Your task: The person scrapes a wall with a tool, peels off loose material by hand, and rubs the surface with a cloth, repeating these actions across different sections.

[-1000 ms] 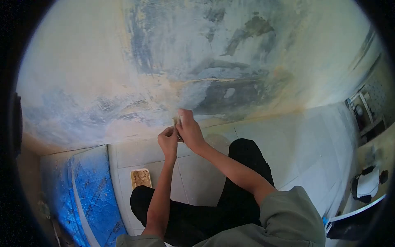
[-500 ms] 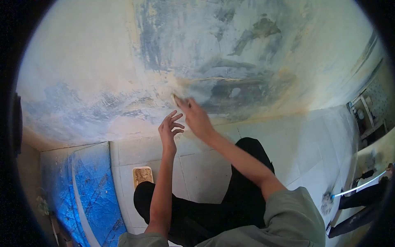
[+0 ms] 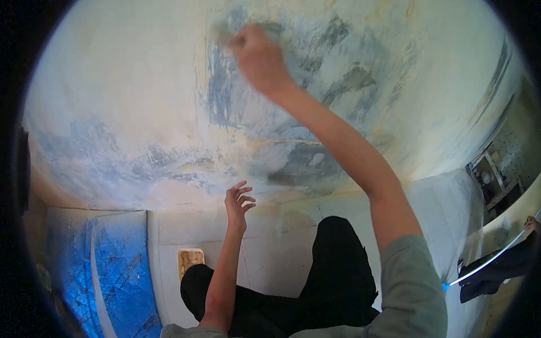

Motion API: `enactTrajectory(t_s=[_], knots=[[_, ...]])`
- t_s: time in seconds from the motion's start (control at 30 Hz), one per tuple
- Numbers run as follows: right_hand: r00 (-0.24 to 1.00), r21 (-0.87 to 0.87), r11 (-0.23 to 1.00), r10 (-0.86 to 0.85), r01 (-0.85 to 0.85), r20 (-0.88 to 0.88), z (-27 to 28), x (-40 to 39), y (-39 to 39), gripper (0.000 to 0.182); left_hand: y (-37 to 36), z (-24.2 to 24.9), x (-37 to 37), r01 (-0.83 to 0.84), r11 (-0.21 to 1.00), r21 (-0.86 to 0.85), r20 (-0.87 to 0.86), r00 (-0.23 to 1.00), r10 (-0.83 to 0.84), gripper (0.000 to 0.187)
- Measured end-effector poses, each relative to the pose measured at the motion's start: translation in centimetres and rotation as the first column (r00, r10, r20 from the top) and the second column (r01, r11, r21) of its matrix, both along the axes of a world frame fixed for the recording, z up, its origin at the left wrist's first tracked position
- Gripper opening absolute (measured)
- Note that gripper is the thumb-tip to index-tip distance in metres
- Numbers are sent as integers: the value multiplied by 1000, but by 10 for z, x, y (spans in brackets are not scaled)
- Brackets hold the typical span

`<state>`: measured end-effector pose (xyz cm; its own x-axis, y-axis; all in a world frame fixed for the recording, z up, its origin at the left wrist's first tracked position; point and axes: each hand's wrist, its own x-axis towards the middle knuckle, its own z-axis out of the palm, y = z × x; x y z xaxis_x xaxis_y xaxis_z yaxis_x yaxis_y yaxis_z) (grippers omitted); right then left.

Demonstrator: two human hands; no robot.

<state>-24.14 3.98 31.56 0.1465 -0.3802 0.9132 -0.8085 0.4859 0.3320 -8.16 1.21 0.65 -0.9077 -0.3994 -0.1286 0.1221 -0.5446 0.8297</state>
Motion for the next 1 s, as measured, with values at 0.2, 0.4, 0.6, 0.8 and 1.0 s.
enactTrajectory(t_s=[0.2, 0.4, 0.6, 0.8, 1.0], knots=[[989, 269, 963, 67, -29, -133, 20, -2, 7, 4, -4, 0, 3, -40, 996, 79, -12, 999, 41, 51], [839, 444, 894, 201, 54, -506, 30, -12, 4, 14, -3, -2, 0, -20, 995, 97, 23, 1000, 18, 50], [935, 65, 998, 34, -12, -354, 52, -19, -6, 5, 4, -2, -4, 14, 994, 111, 32, 999, -18, 50], [922, 260, 966, 112, -13, -371, 91, -9, -14, 8, 0, -4, -4, 26, 995, 99, 37, 999, -30, 50], [870, 556, 831, 280, -9, -405, 64, -2, -21, 2, -7, -7, -1, 9, 993, 122, 61, 998, -17, 50]])
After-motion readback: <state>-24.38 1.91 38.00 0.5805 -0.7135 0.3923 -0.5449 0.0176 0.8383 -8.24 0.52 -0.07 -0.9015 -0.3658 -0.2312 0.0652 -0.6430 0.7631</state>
